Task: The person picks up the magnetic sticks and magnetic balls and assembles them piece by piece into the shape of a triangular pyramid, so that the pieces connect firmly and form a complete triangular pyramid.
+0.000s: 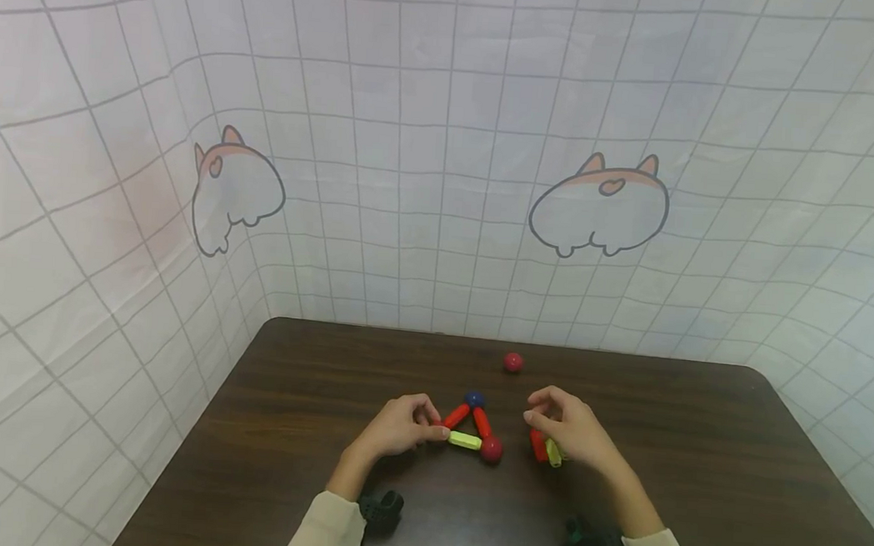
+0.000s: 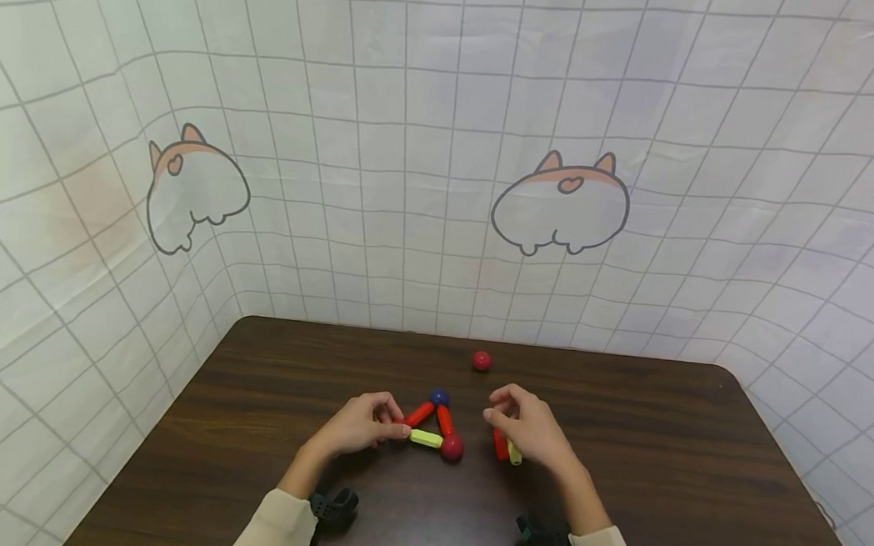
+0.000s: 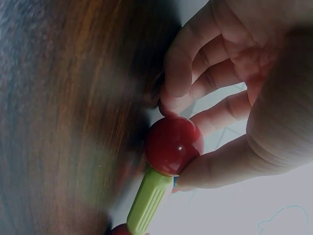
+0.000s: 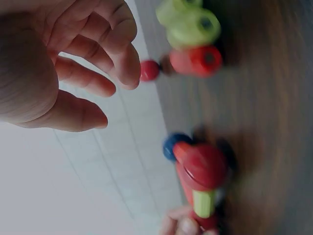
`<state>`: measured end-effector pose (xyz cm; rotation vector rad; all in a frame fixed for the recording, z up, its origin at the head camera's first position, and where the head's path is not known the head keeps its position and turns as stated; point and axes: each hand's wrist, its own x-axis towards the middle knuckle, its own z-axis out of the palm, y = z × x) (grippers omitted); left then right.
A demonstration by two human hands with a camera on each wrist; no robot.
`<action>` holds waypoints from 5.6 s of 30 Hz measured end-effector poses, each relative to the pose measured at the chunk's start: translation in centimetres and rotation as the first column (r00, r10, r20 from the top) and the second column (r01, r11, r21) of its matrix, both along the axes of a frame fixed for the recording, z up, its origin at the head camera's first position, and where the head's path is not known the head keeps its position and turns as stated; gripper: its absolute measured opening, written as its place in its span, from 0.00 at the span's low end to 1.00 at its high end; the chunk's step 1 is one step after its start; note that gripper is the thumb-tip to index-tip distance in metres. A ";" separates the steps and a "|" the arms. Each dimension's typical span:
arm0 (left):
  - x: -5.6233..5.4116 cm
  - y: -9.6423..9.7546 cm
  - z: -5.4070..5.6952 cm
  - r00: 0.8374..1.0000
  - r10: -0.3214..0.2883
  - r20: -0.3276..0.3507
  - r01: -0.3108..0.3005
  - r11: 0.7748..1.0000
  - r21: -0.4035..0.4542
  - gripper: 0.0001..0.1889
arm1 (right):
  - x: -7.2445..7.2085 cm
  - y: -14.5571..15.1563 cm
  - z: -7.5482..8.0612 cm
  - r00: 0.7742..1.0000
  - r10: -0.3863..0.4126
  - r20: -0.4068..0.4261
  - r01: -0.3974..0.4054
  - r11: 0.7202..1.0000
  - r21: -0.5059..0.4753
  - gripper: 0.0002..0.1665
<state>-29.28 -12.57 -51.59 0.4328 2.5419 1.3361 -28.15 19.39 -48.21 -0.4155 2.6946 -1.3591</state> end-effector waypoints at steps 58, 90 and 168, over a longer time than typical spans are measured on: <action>-0.4 -0.5 -0.2 0.996 -0.082 -0.033 0.082 0.997 -0.003 0.15 | -1.0 6.2 -1.6 0.999 0.038 0.032 -0.042 0.990 0.136 0.20; -0.3 -0.4 0.1 0.994 -0.103 -0.020 0.103 0.995 -0.015 0.14 | 0.5 -1.4 -0.1 0.981 0.077 -0.179 -0.105 0.983 -0.150 0.19; 0.0 -0.2 0.2 0.997 -0.068 -0.024 0.069 0.997 0.028 0.16 | 1.8 -5.3 -1.7 0.973 0.225 -0.043 -0.225 0.974 -0.013 0.13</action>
